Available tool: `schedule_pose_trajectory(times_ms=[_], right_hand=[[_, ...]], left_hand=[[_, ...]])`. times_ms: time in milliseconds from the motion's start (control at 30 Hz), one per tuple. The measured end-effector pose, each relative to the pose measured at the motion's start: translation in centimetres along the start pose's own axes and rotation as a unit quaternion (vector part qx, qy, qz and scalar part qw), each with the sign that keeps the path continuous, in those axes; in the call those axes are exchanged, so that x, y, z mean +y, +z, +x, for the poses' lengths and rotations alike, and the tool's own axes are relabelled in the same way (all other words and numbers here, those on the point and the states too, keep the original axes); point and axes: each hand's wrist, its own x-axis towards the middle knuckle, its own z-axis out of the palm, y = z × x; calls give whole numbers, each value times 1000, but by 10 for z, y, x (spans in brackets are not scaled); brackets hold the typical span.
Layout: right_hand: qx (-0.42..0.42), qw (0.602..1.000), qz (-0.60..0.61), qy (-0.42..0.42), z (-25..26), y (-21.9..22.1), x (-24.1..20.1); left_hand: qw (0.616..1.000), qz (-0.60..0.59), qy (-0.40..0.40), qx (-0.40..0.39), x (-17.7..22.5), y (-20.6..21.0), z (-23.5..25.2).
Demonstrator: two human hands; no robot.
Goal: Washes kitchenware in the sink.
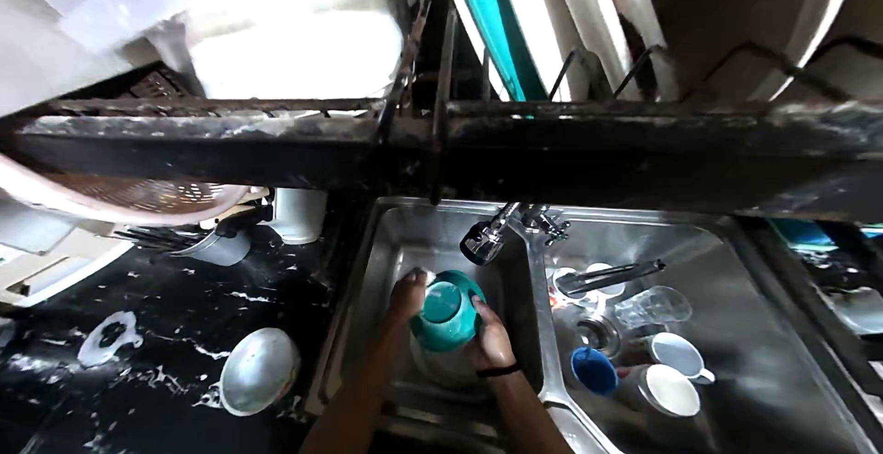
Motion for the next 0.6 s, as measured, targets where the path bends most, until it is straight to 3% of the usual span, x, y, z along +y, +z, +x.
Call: schedule_pose_trajectory(times_ms=[67, 100, 167, 233, 267, 333, 400, 467, 533, 567, 600], right_hand=[[31, 999, 31, -8, 11, -2, 0], [40, 999, 28, -6, 17, -3, 2], [55, 997, -53, 13, 21, 0, 3], [12, 994, -105, 19, 20, 3, 2], [-14, 996, -88, 14, 18, 4, 1], [-58, 998, -36, 17, 15, 1, 1], [-54, 998, -21, 31, 19, -5, 3], [-57, 997, -36, 38, 36, -20, 12], [-47, 982, -178, 45, 55, -36, 20], [-53, 951, -301, 51, 66, -43, 22], [-69, 895, -437, 63, 79, -47, 25]], left_hand=[[994, -18, 11, 111, -7, 26, -33], [983, -15, 54, 174, -8, 47, -55], [961, 18, 164, 220, -7, 82, -83], [910, 60, 292, 289, -4, 83, -63], [909, 51, 312, 273, 0, 67, -46], [948, 30, 252, 190, -1, 25, -18], [990, -33, 101, 88, -10, -8, -5], [991, -131, -33, 0, -25, -27, -2], [978, -175, -102, -39, -39, -35, 2], [980, -162, -110, -39, -43, -35, 9], [987, -121, -100, -36, -42, -37, 18]])
